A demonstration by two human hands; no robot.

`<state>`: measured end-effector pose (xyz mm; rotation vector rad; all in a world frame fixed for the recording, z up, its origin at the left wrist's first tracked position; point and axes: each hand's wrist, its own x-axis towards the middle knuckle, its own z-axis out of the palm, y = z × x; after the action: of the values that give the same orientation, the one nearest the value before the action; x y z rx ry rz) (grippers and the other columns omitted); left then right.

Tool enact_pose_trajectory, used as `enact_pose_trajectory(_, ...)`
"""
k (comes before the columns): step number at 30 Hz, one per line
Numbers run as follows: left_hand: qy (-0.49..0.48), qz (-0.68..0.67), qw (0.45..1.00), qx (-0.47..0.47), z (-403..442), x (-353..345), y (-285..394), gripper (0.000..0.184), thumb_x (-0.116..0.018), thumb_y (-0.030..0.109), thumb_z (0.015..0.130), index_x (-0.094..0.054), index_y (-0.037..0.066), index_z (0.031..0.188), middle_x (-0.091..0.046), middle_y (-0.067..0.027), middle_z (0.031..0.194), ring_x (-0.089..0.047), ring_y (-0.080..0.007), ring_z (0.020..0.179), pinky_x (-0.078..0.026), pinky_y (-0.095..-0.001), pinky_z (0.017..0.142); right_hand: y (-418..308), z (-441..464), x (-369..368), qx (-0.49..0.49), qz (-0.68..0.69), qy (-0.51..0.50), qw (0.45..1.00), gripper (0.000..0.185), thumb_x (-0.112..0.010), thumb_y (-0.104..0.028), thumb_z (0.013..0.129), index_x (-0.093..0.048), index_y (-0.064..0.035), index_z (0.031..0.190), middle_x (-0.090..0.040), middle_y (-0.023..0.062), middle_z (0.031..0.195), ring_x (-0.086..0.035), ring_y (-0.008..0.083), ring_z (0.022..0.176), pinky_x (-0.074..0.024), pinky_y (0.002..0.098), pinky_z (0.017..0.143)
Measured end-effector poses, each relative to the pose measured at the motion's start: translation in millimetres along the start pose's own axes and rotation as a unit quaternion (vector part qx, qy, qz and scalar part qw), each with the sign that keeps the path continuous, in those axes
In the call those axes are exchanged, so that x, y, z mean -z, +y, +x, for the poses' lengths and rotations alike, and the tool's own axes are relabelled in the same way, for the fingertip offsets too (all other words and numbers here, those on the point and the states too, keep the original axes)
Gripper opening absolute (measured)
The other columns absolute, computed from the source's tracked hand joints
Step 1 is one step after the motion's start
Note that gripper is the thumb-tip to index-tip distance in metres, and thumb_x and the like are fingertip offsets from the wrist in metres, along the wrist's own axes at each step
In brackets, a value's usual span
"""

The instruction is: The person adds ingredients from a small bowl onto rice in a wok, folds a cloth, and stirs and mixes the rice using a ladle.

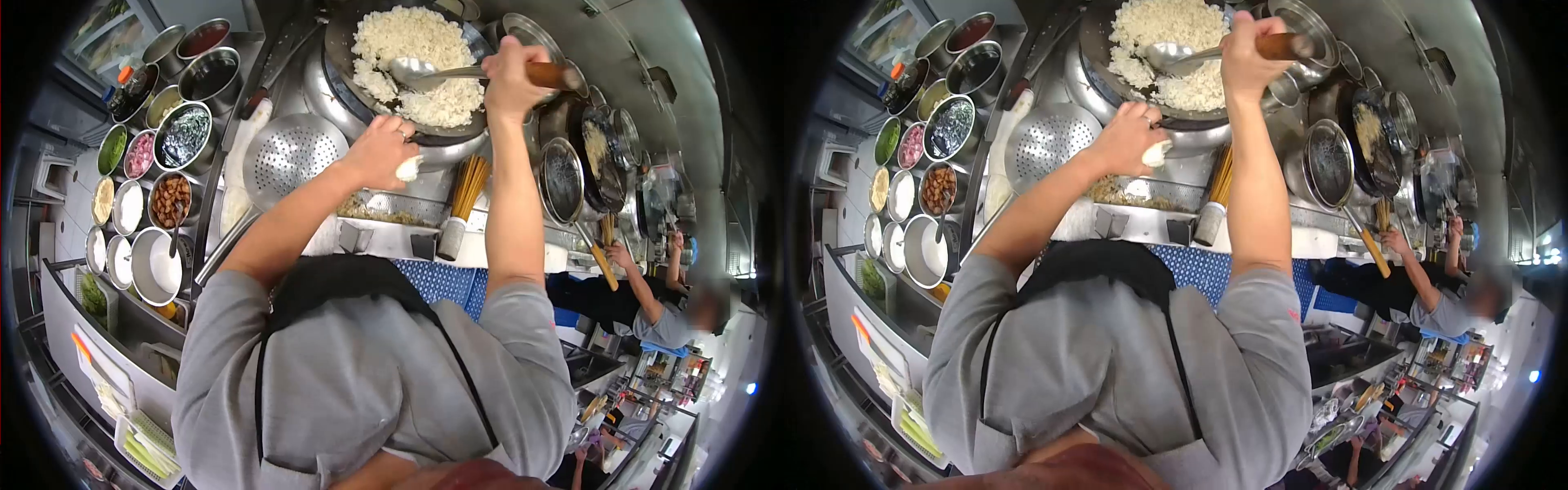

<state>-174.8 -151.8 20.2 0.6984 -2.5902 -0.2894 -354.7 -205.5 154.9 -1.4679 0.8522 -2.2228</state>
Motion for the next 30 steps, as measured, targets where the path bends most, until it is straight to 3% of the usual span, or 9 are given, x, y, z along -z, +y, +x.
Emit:
enact_pose_trajectory(5,0.029,0.009,0.999,-0.021,-1.8,-4.2,-4.2,0.044,-0.077,0.033,0.057,-0.072,0.009,0.094,-0.056,-0.0104,0.107,-0.049,-0.0291,0.108,-0.037,-0.0421,0.098,-82.1,61.7,-28.4,-0.075,-0.132,0.005,0.988,0.030,-0.072,-0.008,0.082,-0.049,-0.0074,0.064,-0.048,0.0035,0.048,-0.049,0.0158,0.038,-0.0375,0.0282,0.038)
enact_pose_trajectory(8,0.027,-0.006,1.000,-0.004,-0.9,-6.8,-2.8,0.046,-0.077,0.034,0.057,-0.072,0.010,0.095,-0.056,-0.0105,0.109,-0.049,-0.0294,0.109,-0.037,-0.0421,0.098,-123.9,49.4,14.0,-0.086,0.040,-0.147,0.985,0.031,-0.068,-0.005,0.085,-0.045,-0.0101,0.065,-0.042,-0.0009,0.048,-0.041,0.0144,0.036,-0.0403,0.0302,0.039)
enact_pose_trajectory(11,0.023,-0.004,1.000,-0.005,-3.7,-8.3,1.8,0.047,-0.078,0.033,0.056,-0.072,0.010,0.096,-0.055,-0.0108,0.107,-0.048,-0.0300,0.109,-0.037,-0.0427,0.098,-14.6,6.9,41.1,-0.024,0.016,0.078,0.997,0.034,-0.069,-0.001,0.081,-0.039,-0.0111,0.067,-0.044,0.0037,0.045,-0.045,0.0153,0.034,-0.0439,0.0321,0.038)
enact_pose_trajectory(18,0.011,-0.016,1.000,0.006,-0.1,-4.1,-1.7,0.049,-0.077,0.029,0.053,-0.070,0.010,0.097,-0.053,-0.0111,0.106,-0.047,-0.0314,0.109,-0.037,-0.0436,0.097,-87.3,108.9,76.5,-0.096,0.000,-0.004,0.995,0.027,-0.065,-0.003,0.085,-0.044,-0.0101,0.071,-0.037,-0.0012,0.050,-0.033,0.0118,0.038,-0.0360,0.0302,0.039)
enact_pose_trajectory(20,0.024,-0.023,0.999,0.006,-2.6,-10.0,0.2,0.048,-0.077,0.030,0.053,-0.070,0.009,0.096,-0.054,-0.0111,0.106,-0.048,-0.0313,0.109,-0.037,-0.0437,0.097,-30.7,68.7,85.7,-0.023,-0.085,0.147,0.985,0.023,-0.063,-0.001,0.085,-0.044,-0.0098,0.075,-0.036,-0.0011,0.050,-0.031,0.0128,0.038,-0.0380,0.0327,0.039)
enact_pose_trajectory(23,0.025,-0.012,1.000,-0.004,0.3,-7.8,-1.9,0.048,-0.078,0.031,0.054,-0.071,0.009,0.096,-0.054,-0.0109,0.106,-0.048,-0.0306,0.109,-0.037,-0.0433,0.098,-4.5,69.4,86.0,-0.159,0.068,0.169,0.970,0.024,-0.057,-0.001,0.087,-0.041,-0.0104,0.072,-0.034,-0.0013,0.051,-0.034,0.0128,0.040,-0.0378,0.0355,0.039)
enact_pose_trajectory(26,-0.002,0.006,1.000,-0.004,1.4,1.1,-4.7,0.049,-0.079,0.034,0.057,-0.073,0.008,0.099,-0.056,-0.0107,0.107,-0.049,-0.0294,0.110,-0.037,-0.0423,0.098,-28.5,144.0,114.4,-0.200,0.016,0.162,0.966,0.025,-0.058,-0.003,0.087,-0.040,-0.0105,0.071,-0.033,-0.0014,0.051,-0.034,0.0125,0.041,-0.0349,0.0344,0.039)
enact_pose_trajectory(28,0.012,-0.007,1.000,0.003,0.8,-2.3,-1.5,0.049,-0.079,0.033,0.057,-0.072,0.008,0.099,-0.056,-0.0106,0.106,-0.049,-0.0294,0.109,-0.037,-0.0422,0.098,-51.7,148.9,117.3,-0.113,0.053,0.139,0.982,0.024,-0.059,-0.005,0.085,-0.042,-0.0094,0.070,-0.033,-0.0020,0.051,-0.032,0.0120,0.041,-0.0313,0.0317,0.039)
enact_pose_trajectory(30,0.025,-0.013,1.000,0.010,1.8,-3.1,-1.7,0.049,-0.080,0.034,0.057,-0.072,0.008,0.097,-0.055,-0.0102,0.103,-0.049,-0.0292,0.108,-0.037,-0.0421,0.098,-21.3,117.1,99.1,-0.030,-0.111,0.256,0.960,0.021,-0.059,0.001,0.082,-0.042,-0.0062,0.071,-0.041,0.0027,0.051,-0.037,0.0150,0.036,-0.0375,0.0327,0.037)
